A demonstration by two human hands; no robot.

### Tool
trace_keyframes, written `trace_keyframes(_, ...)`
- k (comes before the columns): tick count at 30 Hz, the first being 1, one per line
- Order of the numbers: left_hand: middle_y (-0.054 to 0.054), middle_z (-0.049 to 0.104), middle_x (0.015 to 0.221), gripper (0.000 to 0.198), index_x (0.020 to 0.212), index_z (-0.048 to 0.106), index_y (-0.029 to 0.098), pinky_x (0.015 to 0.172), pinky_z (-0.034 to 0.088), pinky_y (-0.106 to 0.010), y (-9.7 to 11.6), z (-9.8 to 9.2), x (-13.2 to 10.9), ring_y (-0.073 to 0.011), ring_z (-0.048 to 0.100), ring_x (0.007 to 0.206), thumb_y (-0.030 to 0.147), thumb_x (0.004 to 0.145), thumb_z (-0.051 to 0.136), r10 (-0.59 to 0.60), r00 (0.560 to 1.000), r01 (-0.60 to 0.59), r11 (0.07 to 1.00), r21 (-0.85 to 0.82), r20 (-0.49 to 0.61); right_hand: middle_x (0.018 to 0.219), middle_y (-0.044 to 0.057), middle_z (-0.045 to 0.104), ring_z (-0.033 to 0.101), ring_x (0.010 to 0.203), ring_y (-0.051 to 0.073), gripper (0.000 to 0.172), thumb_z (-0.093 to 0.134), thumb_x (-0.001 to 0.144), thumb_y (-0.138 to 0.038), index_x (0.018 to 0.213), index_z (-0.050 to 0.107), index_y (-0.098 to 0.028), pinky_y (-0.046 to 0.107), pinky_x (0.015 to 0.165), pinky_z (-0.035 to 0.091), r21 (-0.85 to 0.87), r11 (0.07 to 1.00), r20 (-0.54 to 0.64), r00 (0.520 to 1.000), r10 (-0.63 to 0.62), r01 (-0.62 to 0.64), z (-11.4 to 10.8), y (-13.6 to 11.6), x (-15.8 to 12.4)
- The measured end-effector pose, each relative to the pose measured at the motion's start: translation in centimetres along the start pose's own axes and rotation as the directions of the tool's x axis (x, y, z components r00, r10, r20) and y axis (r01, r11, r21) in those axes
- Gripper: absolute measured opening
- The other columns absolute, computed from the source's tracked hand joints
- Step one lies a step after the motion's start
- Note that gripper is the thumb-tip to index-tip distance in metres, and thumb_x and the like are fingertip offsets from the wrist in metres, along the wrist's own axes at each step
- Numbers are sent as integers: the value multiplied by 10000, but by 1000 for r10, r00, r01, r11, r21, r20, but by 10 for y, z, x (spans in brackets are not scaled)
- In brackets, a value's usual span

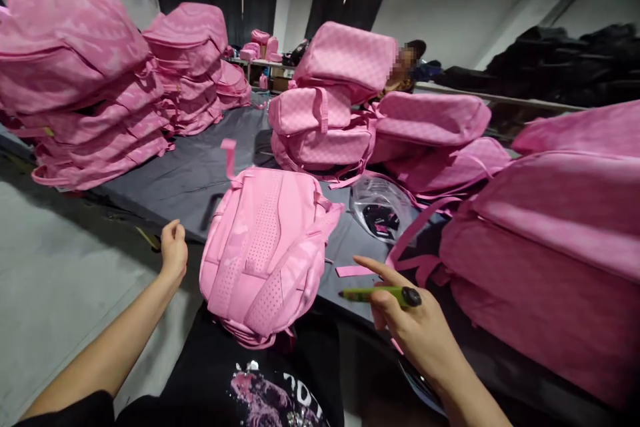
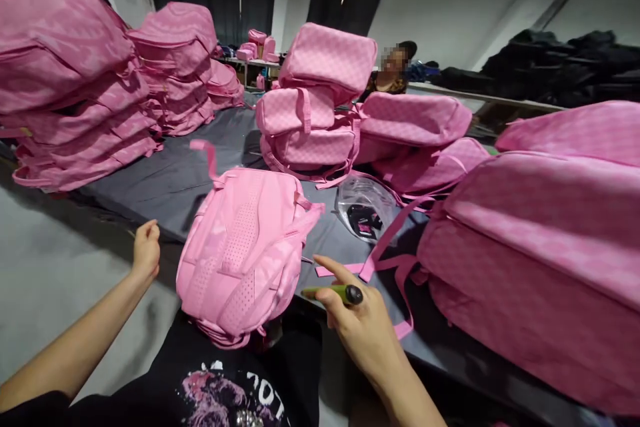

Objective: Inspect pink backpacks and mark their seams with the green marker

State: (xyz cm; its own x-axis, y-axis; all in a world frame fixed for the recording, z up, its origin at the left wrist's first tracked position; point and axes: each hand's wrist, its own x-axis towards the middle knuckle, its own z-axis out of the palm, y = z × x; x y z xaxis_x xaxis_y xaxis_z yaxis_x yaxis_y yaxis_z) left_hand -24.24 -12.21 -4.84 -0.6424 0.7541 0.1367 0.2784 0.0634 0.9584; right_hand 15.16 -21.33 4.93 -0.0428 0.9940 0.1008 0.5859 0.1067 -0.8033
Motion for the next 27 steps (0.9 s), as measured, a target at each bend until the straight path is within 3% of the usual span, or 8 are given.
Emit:
trace_keyframes(3, -90, 522, 1462, 510, 1295, 585, 236, 1219, 262, -478, -3, 10, -20, -290, 379, 1435, 513, 871, 521, 376, 866, -439, 888, 140, 330, 758, 49, 737, 645, 589, 179, 573, 593, 897, -569, 1296, 651, -163, 315, 634, 553, -14, 998, -136, 989, -62, 61, 25, -5, 9)
trace_keyframes(6, -112, 411, 1573, 608, 1444, 496, 271, 1241, 140, -585, -16, 31, -54, -336, 264, 1511, 539, 900, 543, 411, 288, -857, 514, 41, 865, 1199, 126, 720, 713, 955, 223, 478, 577, 947, -409, 1376, 586, -198, 346, 840, 568, -31, 952, -120, 944, -307, 306, 80, -4, 35)
trace_keyframes(7, -129, 344, 1608, 662, 1504, 422, 263, 1239, 133, -601, -26, 40, -69, -337, 229, 1526, 532, 910, 538, 343, 172, -895, 445, 1, 923, 1236, 129, 707, 702, 1016, 221, 444, 558, 961, -341, 1383, 577, -205, 337, 866, 560, -78, 921, -73, 919, -388, 382, 101, -1, 45)
trace_keyframes(9, -177, 189, 1651, 773, 1578, 270, 190, 1239, 162, -601, -48, 58, -99, -346, 137, 1548, 495, 919, 536, 263, 140, -920, 391, 27, 955, 1192, 133, 718, 690, 1033, 213, 416, 539, 961, -233, 1374, 572, -197, 324, 878, 543, -259, 816, 57, 852, -521, 516, 137, 10, 66)
trace_keyframes(14, -202, 223, 1634, 734, 1550, 348, 146, 1232, 203, -628, -91, 82, -163, -379, 146, 1539, 571, 956, 423, 235, 252, -896, 424, 135, 939, 812, 57, 698, 634, 730, 192, 359, 660, 833, -123, 1184, 679, -193, 290, 687, 500, -382, 719, 131, 804, -580, 581, 154, 70, 83)
trace_keyframes(21, -177, 598, 1358, 437, 1373, 546, 157, 1062, 425, -484, -25, 106, -136, -275, 549, 1256, 319, 1017, 352, 501, 214, -926, 376, 12, 839, 976, 133, 677, 636, 843, 211, 395, 453, 999, -189, 1383, 536, -142, 316, 739, 501, -500, 744, -99, 824, -558, 443, 129, 125, 37)
trace_keyframes(24, -155, 593, 1346, 405, 1314, 565, 146, 1092, 354, -454, 23, 155, -83, -245, 515, 1266, 265, 1034, 297, 532, 87, -955, 284, -81, 842, 956, 129, 685, 632, 842, 218, 378, 482, 989, -183, 1356, 569, -154, 335, 760, 498, -519, 731, -128, 806, -578, 442, 144, 129, 28)
trace_keyframes(27, -164, 643, 1242, 375, 1198, 633, 129, 1098, 307, -462, 59, 211, -49, -272, 544, 1204, 390, 1000, 451, 501, -140, -963, 133, -236, 854, 865, 103, 681, 616, 775, 208, 349, 492, 979, -165, 1306, 614, -167, 326, 715, 487, -541, 711, -130, 790, -599, 449, 154, 135, 23)
